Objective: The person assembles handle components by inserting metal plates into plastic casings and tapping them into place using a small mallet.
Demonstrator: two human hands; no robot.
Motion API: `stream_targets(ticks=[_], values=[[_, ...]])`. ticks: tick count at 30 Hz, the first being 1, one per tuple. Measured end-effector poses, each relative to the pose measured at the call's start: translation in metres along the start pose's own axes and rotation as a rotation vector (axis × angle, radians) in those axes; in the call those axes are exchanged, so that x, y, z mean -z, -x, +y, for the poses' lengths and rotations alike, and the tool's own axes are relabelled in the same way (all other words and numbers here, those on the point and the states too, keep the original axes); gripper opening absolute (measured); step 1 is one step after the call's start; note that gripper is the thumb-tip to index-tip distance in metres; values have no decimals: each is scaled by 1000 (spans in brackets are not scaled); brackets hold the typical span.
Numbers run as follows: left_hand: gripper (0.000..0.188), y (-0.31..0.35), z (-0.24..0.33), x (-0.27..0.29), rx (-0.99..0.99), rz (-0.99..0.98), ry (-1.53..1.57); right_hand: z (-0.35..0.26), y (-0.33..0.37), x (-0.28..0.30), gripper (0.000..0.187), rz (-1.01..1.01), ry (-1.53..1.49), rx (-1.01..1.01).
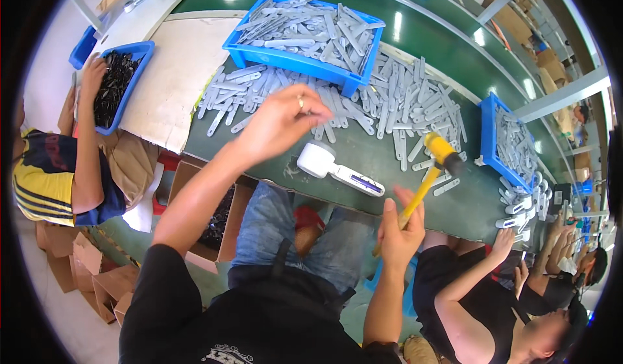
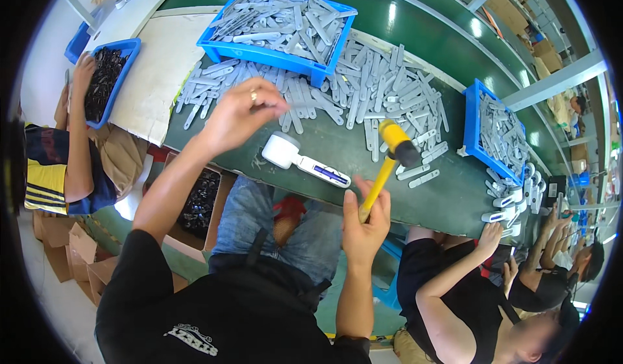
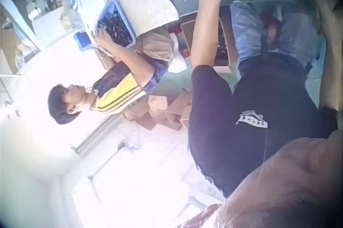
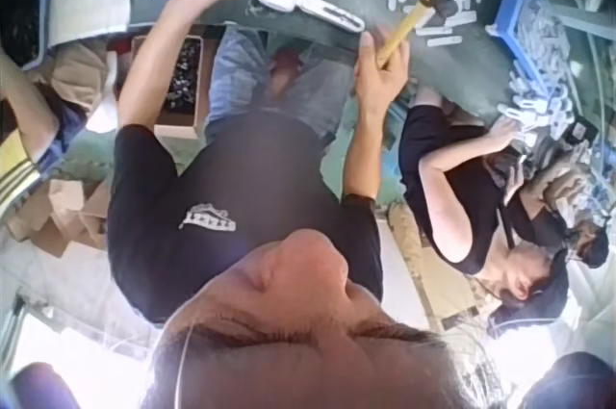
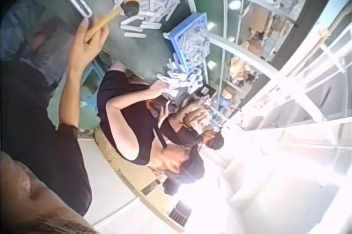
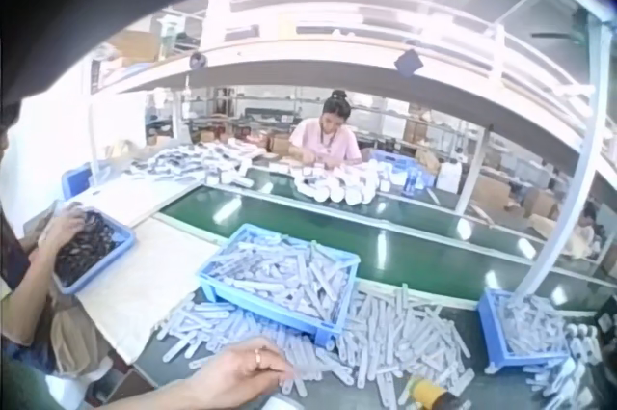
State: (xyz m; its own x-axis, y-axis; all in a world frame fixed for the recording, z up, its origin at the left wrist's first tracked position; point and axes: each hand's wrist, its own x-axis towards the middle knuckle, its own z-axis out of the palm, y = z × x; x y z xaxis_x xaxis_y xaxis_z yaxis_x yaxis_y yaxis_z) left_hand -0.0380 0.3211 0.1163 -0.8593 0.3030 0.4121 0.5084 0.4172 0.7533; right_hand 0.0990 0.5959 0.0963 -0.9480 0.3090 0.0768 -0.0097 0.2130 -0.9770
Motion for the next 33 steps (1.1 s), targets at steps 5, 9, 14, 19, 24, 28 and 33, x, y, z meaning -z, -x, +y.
stream_targets(ticks=[5, 9, 14, 19, 24, 28, 33], values=[[25, 27, 50, -9, 35, 48, 161, -25, -1, -12, 35, -70, -178, -88], [25, 45, 70, -23, 109, -214, 386, -19, 9, -12, 32, -138, -209, -168], [28, 50, 62, -43, -52, -39, 87, -12, 19, 0, 23, 12, -71, -166], [36, 47, 54, -79, -169, -48, -232, -5, 2, 11, 26, 179, -185, -259], [29, 49, 41, -86, -205, -63, -286, -4, -1, -12, 17, 48, -161, -179], [23, 48, 44, -86, -166, -62, -254, 0, -1, -16, 17, 24, -114, -195], [20, 49, 42, -84, -175, -73, -257, 3, 0, -13, 16, -6, -37, -184]])
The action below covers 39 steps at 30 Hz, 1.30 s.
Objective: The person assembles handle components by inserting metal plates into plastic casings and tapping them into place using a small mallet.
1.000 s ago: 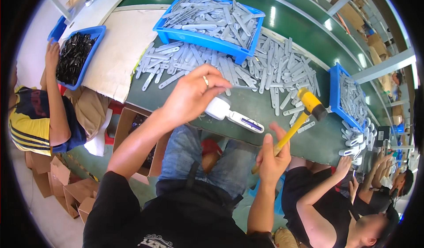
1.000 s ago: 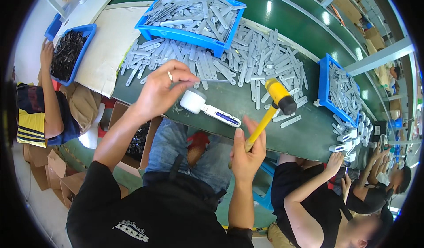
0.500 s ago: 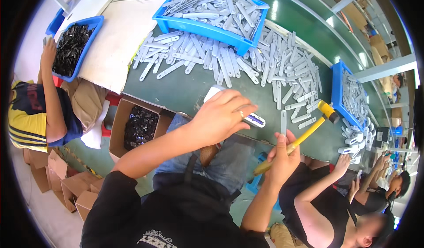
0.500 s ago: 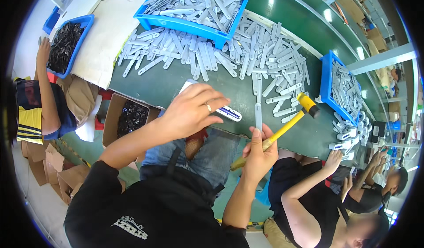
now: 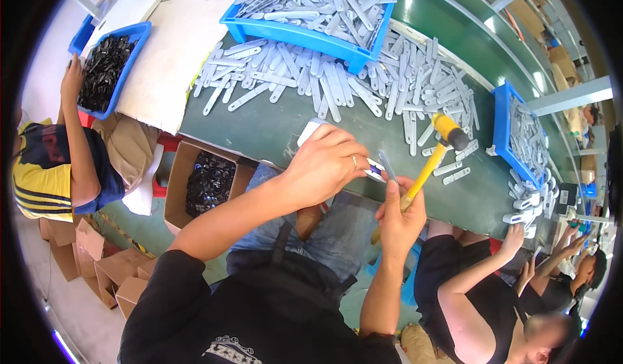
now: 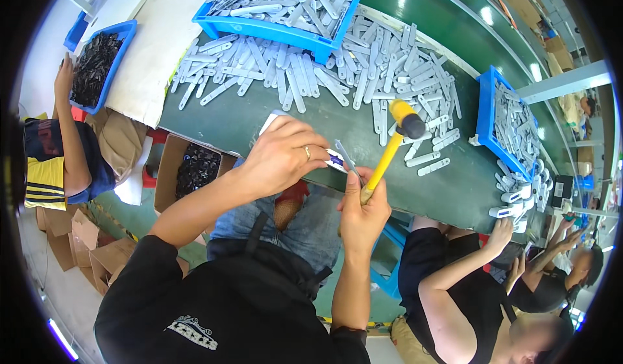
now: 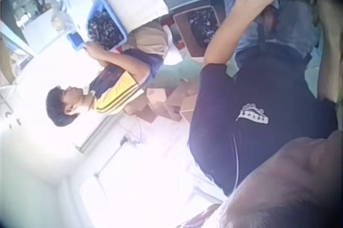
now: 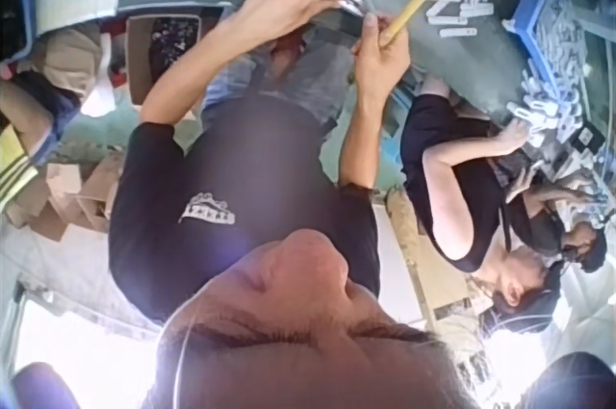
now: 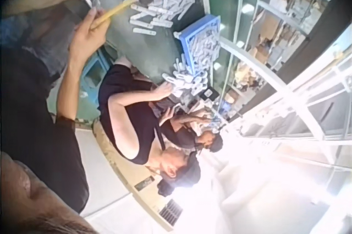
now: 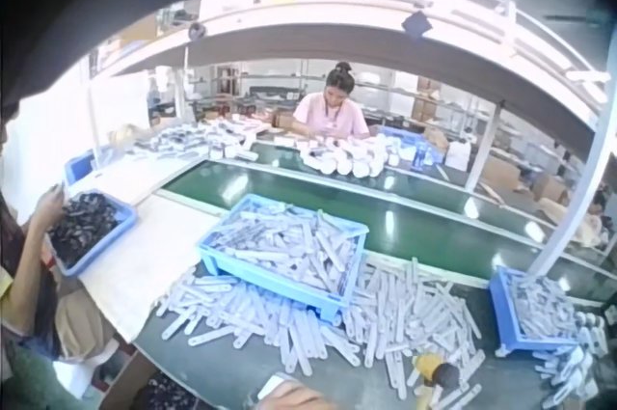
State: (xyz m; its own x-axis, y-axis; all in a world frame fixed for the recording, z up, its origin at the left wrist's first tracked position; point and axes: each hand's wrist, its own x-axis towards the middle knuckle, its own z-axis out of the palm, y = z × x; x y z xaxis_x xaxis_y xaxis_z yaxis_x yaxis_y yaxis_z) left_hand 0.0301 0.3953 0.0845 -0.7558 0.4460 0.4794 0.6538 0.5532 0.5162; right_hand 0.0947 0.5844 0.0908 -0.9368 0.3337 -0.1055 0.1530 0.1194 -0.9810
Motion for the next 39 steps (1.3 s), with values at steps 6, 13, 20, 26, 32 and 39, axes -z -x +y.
stream_targets(ticks=[6, 13, 20, 26, 32, 39], values=[[18, 1, -4, 3, -23, -44, -6, -21, -6, -1, 15, -113, 305, 65], [16, -5, -3, 1, -74, -61, -65, -35, -20, 9, 20, -175, 345, -3], [21, -2, -9, 1, -64, -80, -42, -15, -21, 12, 24, -208, 452, 114], [21, -18, -11, 15, -139, -107, 43, -25, -9, 34, 23, -64, 90, -50], [27, -5, -13, 26, -105, -88, -105, -11, -3, 38, 30, -147, -70, -231], [60, -1, -26, 12, 9, -51, -54, -32, -14, 23, 28, -178, -36, -205]])
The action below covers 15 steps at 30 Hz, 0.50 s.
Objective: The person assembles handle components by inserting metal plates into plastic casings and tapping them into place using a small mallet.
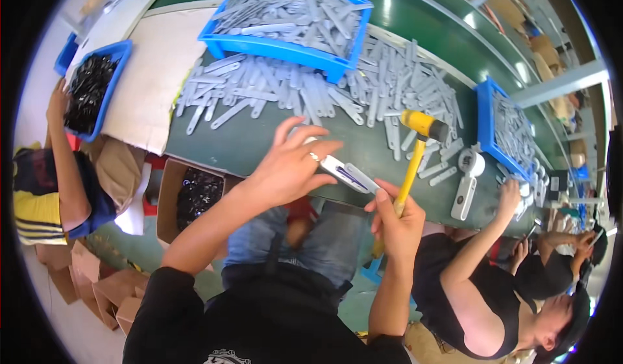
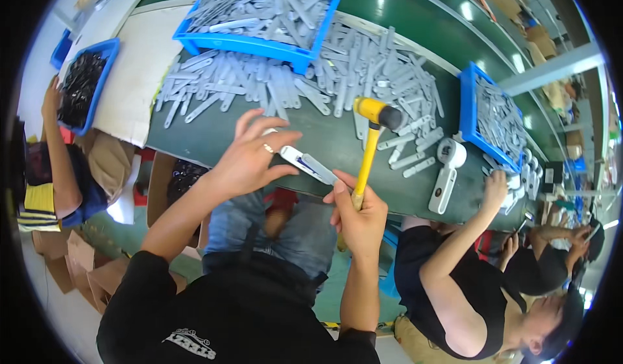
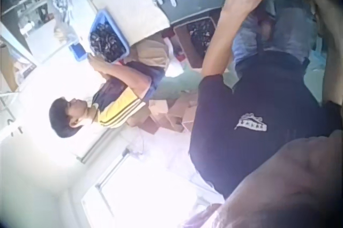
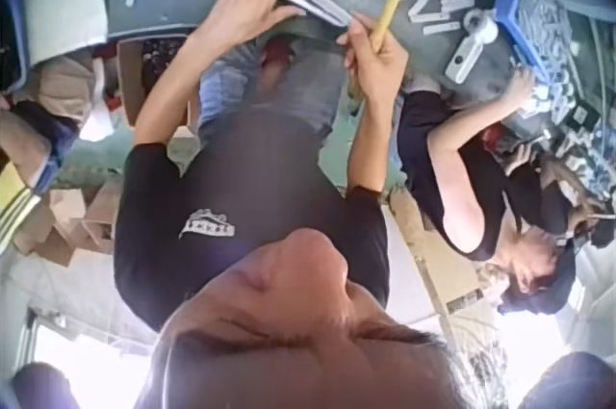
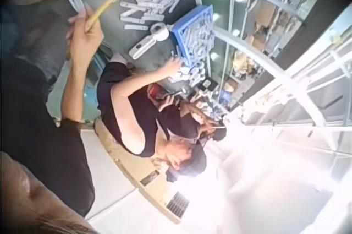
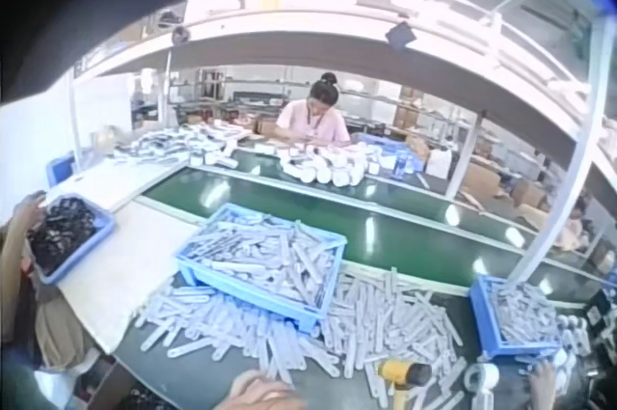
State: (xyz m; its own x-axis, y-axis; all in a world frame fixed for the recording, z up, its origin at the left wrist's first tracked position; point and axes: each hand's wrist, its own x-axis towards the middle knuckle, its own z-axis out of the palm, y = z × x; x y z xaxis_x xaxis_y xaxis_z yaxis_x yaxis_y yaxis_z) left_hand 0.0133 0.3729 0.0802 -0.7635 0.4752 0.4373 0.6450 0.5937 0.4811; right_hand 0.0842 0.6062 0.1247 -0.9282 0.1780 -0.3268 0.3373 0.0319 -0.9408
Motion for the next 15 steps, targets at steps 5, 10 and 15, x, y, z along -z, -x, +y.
stream_targets(ticks=[5, 10, 15], values=[[68, 9, -4, -3, 82, 72, 79, 9, -16, -23, 26, -103, 102, 12], [62, 14, -11, -2, 71, 100, 138, 3, -19, -27, 21, -95, 238, -28], [32, 12, -19, -1, -189, 131, 33, -5, -21, -27, 23, -110, 330, -54]])
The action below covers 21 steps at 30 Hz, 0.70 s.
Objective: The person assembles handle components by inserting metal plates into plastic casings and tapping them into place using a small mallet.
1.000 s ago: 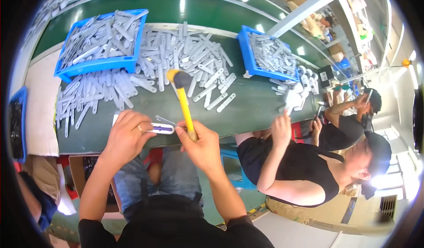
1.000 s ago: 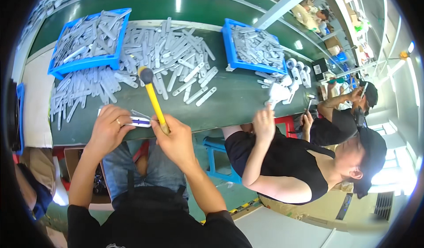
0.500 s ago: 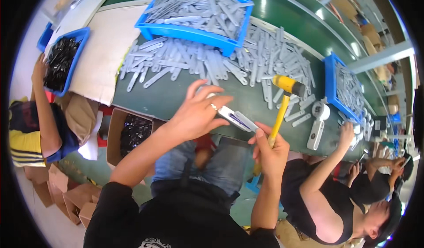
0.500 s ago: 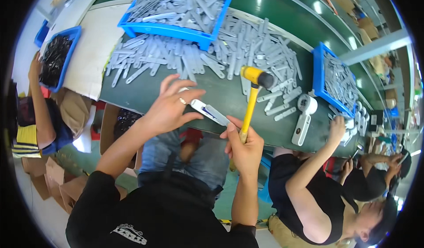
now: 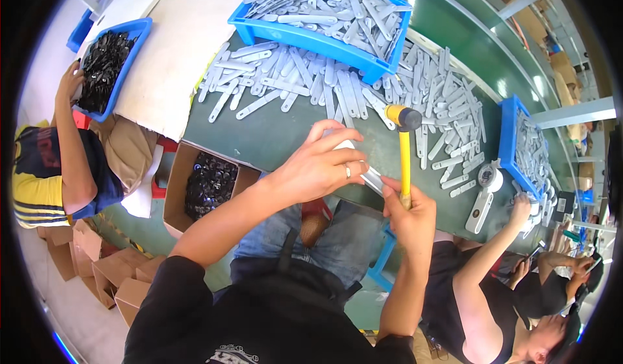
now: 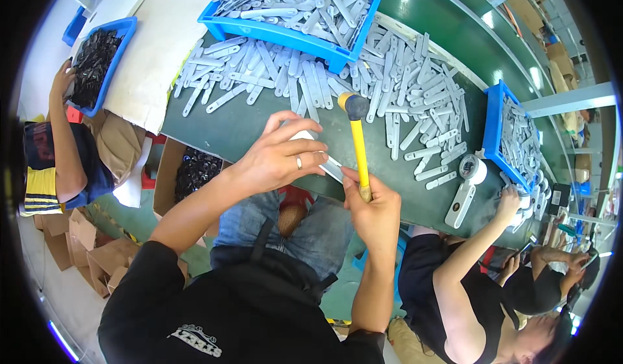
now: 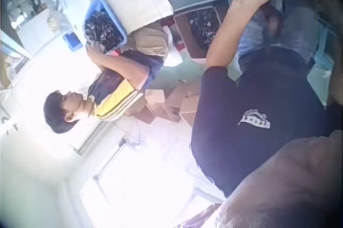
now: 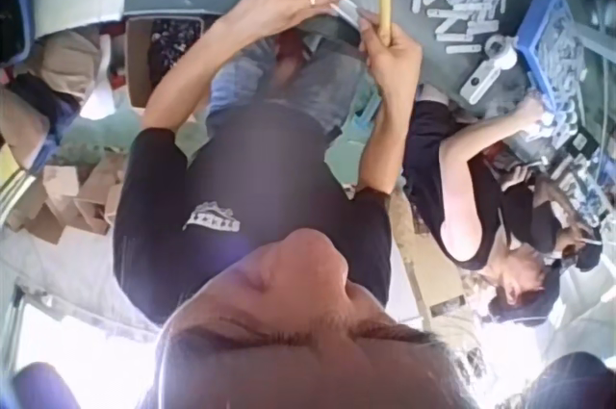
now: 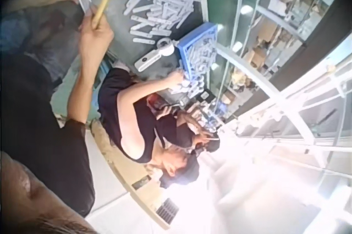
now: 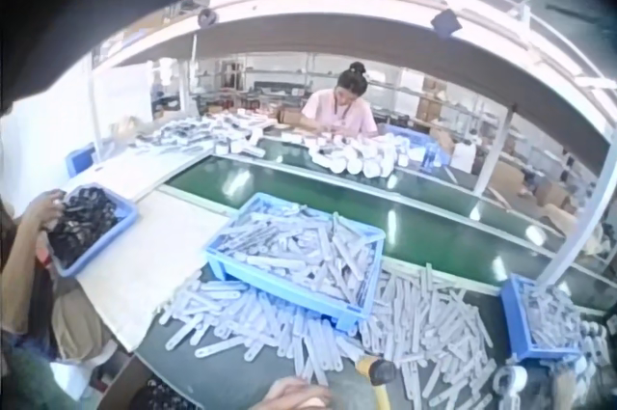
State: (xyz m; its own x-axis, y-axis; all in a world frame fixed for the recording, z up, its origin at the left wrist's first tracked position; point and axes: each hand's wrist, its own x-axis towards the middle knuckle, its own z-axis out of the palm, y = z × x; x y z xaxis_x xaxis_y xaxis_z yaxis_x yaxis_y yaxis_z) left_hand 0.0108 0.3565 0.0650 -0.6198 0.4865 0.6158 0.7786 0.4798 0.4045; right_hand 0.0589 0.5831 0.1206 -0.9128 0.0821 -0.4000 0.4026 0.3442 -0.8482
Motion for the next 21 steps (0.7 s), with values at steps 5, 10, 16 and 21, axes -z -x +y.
stream_targets(ticks=[5, 10, 16, 21], values=[[25, -6, 0, 3, 29, -40, 18, -14, 5, -5, 29, 67, 62, -53], [24, -8, -2, 0, 13, -62, 7, 12, -9, 3, 39, -67, -306, -245], [27, -1, 3, 2, 24, -77, -37, 21, -10, -3, 35, -105, -549, -259], [21, -5, 0, 2, -92, -64, -188, 23, -12, -5, 34, -59, -398, -213]])
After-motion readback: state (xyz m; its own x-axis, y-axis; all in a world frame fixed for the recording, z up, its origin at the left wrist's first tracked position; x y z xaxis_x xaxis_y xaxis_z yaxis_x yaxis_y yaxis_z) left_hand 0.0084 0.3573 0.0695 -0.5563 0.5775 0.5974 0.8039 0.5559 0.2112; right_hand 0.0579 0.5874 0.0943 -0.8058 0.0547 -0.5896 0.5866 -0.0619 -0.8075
